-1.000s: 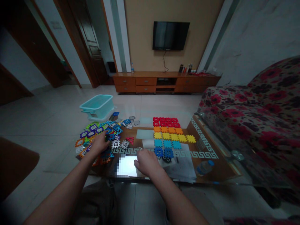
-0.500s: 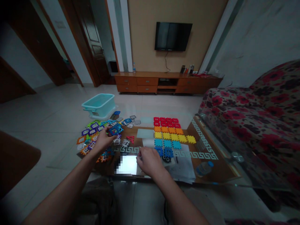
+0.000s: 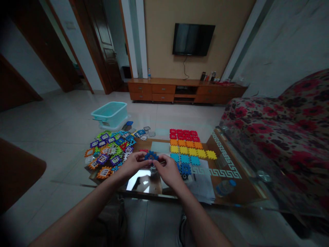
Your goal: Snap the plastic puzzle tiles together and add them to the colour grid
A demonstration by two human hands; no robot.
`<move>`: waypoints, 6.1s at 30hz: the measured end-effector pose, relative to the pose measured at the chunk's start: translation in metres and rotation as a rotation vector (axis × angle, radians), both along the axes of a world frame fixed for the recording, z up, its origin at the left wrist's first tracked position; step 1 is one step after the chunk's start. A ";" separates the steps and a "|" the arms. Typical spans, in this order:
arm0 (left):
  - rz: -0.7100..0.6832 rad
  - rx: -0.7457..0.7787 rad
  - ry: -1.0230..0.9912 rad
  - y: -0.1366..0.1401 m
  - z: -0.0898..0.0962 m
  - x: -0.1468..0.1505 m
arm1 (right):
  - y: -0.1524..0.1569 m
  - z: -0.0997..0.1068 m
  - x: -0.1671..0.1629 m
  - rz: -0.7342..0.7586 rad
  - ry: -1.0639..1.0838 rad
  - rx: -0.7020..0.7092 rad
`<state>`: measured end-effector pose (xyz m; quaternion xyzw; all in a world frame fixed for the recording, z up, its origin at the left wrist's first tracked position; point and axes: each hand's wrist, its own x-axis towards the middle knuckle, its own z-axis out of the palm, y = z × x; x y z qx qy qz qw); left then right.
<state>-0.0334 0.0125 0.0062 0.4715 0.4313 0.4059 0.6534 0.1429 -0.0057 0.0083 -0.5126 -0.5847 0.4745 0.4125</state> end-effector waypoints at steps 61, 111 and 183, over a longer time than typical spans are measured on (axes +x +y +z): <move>0.190 0.395 1.646 0.079 -0.065 -0.116 | 0.011 -0.010 -0.003 -0.204 0.078 -0.103; 0.395 -0.424 -0.310 -0.012 0.003 0.010 | 0.011 -0.011 0.004 -0.222 0.515 -0.302; 0.131 -0.254 -0.372 -0.016 0.005 0.010 | 0.004 0.005 0.003 -0.146 0.072 0.059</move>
